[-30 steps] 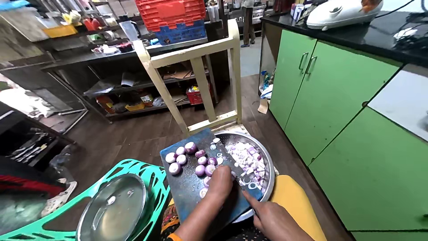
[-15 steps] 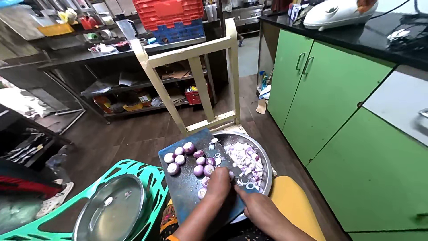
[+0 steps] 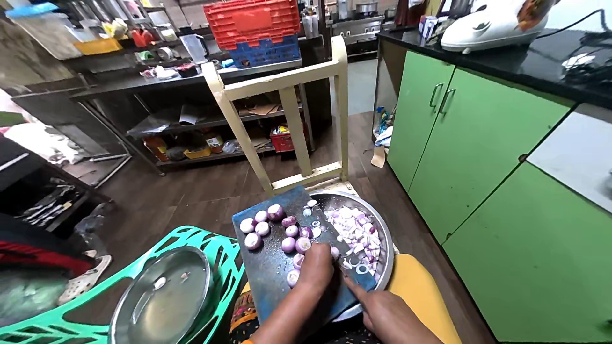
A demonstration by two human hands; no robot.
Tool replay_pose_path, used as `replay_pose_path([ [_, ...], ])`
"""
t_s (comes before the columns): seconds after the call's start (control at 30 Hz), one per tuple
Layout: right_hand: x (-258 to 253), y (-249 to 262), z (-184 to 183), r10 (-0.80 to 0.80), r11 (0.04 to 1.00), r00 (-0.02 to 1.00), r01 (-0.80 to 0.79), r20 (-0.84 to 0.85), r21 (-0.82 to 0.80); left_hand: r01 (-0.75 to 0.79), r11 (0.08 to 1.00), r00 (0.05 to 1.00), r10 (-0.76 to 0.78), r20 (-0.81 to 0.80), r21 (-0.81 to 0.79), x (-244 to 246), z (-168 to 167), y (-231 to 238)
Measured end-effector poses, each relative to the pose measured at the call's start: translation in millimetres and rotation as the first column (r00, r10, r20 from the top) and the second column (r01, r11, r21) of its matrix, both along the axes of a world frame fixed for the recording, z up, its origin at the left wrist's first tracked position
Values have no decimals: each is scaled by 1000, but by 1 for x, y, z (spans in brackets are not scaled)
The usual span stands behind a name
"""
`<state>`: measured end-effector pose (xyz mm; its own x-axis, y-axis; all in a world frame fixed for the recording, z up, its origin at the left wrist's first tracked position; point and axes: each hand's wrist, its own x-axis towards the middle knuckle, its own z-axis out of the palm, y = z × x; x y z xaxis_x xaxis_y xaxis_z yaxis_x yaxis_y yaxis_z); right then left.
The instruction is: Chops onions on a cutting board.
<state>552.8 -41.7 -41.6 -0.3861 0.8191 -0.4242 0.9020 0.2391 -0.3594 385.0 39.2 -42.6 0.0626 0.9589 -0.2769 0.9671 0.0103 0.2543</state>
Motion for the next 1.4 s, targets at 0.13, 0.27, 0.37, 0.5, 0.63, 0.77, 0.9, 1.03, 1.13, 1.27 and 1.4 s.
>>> replay_pose_path([
  [0.13, 4, -3, 12, -21, 999, 998, 23, -67, 24, -14, 1000, 1000, 15, 25, -8, -2, 0, -2],
  [0.27, -19, 18, -6, -29, 999, 999, 31, -46, 40, -18, 1000, 999, 18, 34, 7, 1, -4, -1],
  [0.37, -5, 5, -1, -12, 1000, 1000, 12, -7, -3, -12, 1000, 1000, 11, 27, 12, -1, -2, -2],
  [0.5, 6, -2, 11, -20, 999, 998, 21, -56, 28, -13, 1000, 1000, 12, 24, 11, -2, -5, -2],
  [0.63, -13, 14, -8, -17, 999, 999, 18, -36, 26, -20, 1000, 999, 19, 31, 16, 0, -7, -4],
  [0.77, 3, 0, 5, -16, 1000, 1000, 15, -15, -9, -12, 1000, 999, 11, 38, 23, -3, -6, -5],
  [0.9, -10, 7, 8, 4, 999, 999, -2, -40, 41, -27, 1000, 999, 27, 46, 7, -3, -10, -4],
  [1.03, -15, 14, -3, -15, 1000, 1000, 14, 8, 22, -19, 999, 999, 18, 41, 30, -4, -7, -1],
  [1.13, 4, -7, 7, -17, 999, 1000, 17, 0, -33, -21, 999, 998, 19, 53, 25, -7, -9, -3],
  [1.27, -5, -3, 9, -12, 998, 997, 16, -70, 57, -25, 999, 998, 24, 64, 22, -7, -12, -4],
  [1.4, -20, 14, -7, -4, 999, 1000, 4, -2, 33, -24, 999, 999, 23, 36, 21, -4, -11, -4],
])
